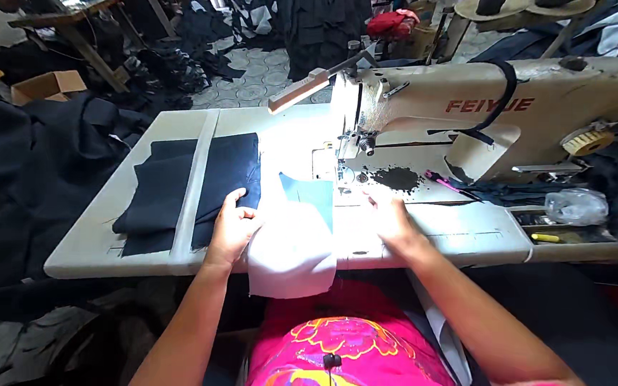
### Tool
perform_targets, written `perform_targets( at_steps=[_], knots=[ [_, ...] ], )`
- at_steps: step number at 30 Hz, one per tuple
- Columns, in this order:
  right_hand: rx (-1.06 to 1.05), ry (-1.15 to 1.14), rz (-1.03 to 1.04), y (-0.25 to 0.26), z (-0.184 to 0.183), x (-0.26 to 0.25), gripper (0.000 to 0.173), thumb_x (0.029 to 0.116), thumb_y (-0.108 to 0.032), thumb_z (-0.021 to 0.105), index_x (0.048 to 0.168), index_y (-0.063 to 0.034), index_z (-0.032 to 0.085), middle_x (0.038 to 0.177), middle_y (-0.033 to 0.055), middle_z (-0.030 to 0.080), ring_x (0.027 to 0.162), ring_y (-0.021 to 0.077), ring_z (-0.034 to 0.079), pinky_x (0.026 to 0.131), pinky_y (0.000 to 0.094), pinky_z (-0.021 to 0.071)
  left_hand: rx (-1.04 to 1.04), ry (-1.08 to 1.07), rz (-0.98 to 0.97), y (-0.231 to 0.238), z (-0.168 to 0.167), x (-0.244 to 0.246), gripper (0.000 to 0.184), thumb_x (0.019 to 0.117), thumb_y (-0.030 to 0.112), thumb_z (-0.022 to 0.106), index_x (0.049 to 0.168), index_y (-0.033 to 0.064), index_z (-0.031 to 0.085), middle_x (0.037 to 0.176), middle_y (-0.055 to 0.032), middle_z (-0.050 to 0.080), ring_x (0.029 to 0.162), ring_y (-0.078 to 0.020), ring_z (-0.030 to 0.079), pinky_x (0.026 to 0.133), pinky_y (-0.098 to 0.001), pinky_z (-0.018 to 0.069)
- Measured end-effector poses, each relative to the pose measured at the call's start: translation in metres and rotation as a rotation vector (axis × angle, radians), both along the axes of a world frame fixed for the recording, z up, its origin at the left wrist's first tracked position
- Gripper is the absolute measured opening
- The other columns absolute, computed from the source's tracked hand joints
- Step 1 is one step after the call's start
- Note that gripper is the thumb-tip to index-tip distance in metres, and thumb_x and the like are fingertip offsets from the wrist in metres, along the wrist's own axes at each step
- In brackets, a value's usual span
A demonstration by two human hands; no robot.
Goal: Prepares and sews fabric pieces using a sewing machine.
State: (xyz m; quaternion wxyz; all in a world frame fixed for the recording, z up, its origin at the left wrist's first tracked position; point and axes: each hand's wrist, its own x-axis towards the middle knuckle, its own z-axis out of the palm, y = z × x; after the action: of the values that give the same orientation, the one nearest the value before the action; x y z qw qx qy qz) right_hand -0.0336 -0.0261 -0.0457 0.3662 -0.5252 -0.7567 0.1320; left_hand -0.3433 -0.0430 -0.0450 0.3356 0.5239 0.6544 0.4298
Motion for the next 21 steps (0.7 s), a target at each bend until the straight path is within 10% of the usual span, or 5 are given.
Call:
perform_targets(
  at_steps=[6, 10, 15, 21],
  knots=[
    [-0.216, -0.167, 0.018, 0.106, -0.007, 0.000, 0.047, 0.0962, -0.021, 0.067, 0.140, -0.0033, 0.061, 0.136, 0.0301, 0.057, 0.131, 0.0486, 0.050, 0.107, 0.0637, 0.0397, 0.207, 0.150, 0.055, -0.007, -0.027, 0.011, 0.063, 0.0874, 0.008, 0.076, 0.143, 0.0061, 0.047, 0.078, -0.0007, 0.066, 0.061, -0.0039, 0.057, 0.063, -0.0237, 0.0506],
    [-0.111, -0.081, 0.131, 0.114, -0.017, 0.004, 0.016, 0.0949, -0.011, 0.065, 0.098, 0.0005, 0.075, 0.103, 0.0210, 0.071, 0.111, 0.0423, 0.061, 0.097, 0.0632, 0.0447, 0.287, 0.181, 0.061, -0.010, -0.031, 0.013, 0.060, 0.0874, 0.008, 0.073, 0.142, 0.0039, 0.048, 0.079, 0.0003, 0.066, 0.061, -0.0016, 0.055, 0.061, -0.0209, 0.0490],
    [-0.092, 0.055, 0.348, 0.093, -0.010, 0.016, 0.010, 0.0914, -0.002, 0.069, 0.093, 0.0076, 0.073, 0.097, 0.0207, 0.070, 0.099, 0.0302, 0.066, 0.094, 0.0435, 0.0508, 0.335, 0.180, 0.061, -0.011, -0.033, 0.015, 0.058, 0.0869, 0.008, 0.071, 0.140, 0.0020, 0.050, 0.079, 0.0011, 0.066, 0.061, 0.0001, 0.055, 0.061, -0.0187, 0.0484],
    [-0.220, -0.058, 0.335, 0.093, 0.005, 0.030, 0.006, 0.0866, 0.002, 0.074, 0.085, 0.0078, 0.071, 0.093, 0.0198, 0.069, 0.095, 0.0285, 0.064, 0.090, 0.0428, 0.0503, 0.365, 0.163, 0.063, -0.011, -0.034, 0.015, 0.058, 0.0863, 0.008, 0.070, 0.140, 0.0006, 0.050, 0.078, 0.0011, 0.065, 0.060, 0.0004, 0.054, 0.060, -0.0180, 0.0479]
  ],
)
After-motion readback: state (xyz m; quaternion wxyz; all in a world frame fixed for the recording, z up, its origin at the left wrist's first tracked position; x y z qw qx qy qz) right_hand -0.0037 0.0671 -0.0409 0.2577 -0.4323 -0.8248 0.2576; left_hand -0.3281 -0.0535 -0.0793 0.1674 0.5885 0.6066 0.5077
